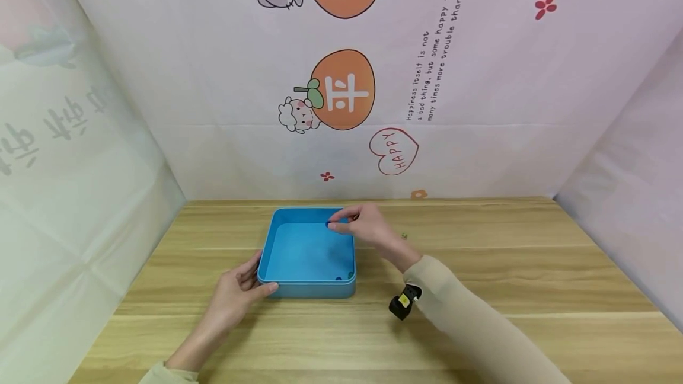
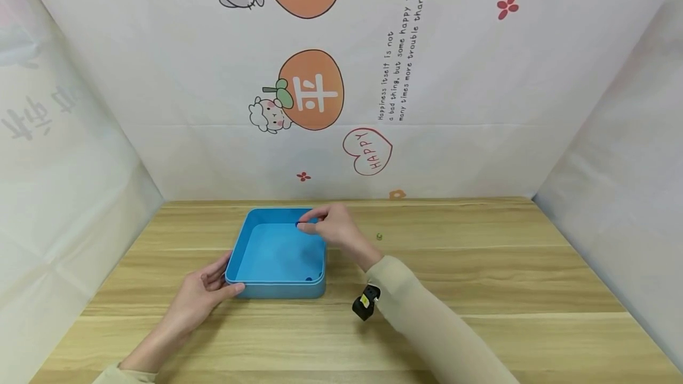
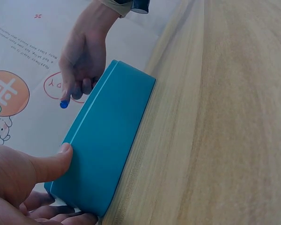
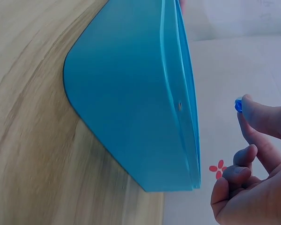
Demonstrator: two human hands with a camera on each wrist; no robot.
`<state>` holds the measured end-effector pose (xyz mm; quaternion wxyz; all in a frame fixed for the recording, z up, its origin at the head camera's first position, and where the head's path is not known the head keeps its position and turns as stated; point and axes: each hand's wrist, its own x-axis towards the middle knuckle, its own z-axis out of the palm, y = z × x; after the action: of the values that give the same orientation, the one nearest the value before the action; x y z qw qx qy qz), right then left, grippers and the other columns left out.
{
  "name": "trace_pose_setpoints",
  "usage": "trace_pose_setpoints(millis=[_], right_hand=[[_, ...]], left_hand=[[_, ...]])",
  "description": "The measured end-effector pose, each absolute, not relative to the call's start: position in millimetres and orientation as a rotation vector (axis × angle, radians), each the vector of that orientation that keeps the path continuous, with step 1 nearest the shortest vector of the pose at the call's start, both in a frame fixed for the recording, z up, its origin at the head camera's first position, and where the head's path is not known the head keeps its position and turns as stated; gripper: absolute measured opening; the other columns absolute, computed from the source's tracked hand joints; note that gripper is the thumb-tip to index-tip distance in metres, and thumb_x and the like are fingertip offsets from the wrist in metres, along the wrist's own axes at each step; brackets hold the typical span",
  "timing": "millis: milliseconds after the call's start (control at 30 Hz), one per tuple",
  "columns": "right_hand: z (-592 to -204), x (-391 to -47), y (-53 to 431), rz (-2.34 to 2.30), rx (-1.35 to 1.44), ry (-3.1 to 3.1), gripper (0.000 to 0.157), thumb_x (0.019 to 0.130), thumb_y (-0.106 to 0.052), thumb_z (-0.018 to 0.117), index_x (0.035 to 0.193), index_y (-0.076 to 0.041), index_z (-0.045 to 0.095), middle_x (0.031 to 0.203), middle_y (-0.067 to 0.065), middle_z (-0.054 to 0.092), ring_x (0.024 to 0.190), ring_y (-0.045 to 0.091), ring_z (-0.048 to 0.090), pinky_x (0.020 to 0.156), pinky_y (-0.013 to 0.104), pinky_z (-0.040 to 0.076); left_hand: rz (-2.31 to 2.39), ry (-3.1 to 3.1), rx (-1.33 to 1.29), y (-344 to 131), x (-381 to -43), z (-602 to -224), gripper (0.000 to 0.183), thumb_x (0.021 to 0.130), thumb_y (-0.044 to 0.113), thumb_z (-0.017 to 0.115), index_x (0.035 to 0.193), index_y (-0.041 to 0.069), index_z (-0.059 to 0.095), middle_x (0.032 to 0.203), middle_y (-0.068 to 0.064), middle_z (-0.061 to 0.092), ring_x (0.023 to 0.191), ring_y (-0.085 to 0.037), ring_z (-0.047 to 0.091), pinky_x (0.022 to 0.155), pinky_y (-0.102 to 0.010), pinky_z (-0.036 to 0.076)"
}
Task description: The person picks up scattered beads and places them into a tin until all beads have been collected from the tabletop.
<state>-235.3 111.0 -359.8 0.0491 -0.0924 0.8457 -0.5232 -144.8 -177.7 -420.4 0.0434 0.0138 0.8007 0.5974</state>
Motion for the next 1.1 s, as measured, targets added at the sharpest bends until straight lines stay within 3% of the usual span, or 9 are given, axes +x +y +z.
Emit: trace_pose_setpoints(millis=[467,767,1100], right_hand=[[-365.3,-238.1,92.3,-1.612,-0.305,2.573,0.01,0.094,-0.018,0.084,0.099,-0.01,0.086,0.083,0.005,0.056,0.076,0.023,0.047,0.065,0.032,0.032],[-366.1,-239.5,77.3,-1.6,-0.32,2.569,0.01,0.094,-0.019,0.084,0.099,-0.01,0.086,0.087,0.005,0.059,0.083,0.023,0.049,0.07,0.035,0.034],[-371.3,-241.3,66.1,-1.599,-0.324,2.55,0.01,0.094,-0.018,0.084,0.099,-0.009,0.086,0.081,0.005,0.054,0.077,0.022,0.048,0.068,0.034,0.033]], left_hand=[[1.828,2.447,0.061,-176.9,-145.6,-419.4,0.084,0.094,0.009,0.082,0.162,-0.003,0.035,0.162,-0.028,0.036,0.143,-0.041,0.044,0.106,-0.04,0.05],[1.816,2.451,0.042,-176.6,-144.1,-418.0,0.083,0.094,0.01,0.082,0.162,-0.002,0.036,0.162,-0.027,0.036,0.144,-0.04,0.043,0.106,-0.042,0.049],[1.837,2.438,0.045,-177.9,-143.9,-418.8,0.082,0.094,0.009,0.082,0.161,-0.003,0.036,0.162,-0.026,0.036,0.143,-0.039,0.044,0.106,-0.041,0.05]])
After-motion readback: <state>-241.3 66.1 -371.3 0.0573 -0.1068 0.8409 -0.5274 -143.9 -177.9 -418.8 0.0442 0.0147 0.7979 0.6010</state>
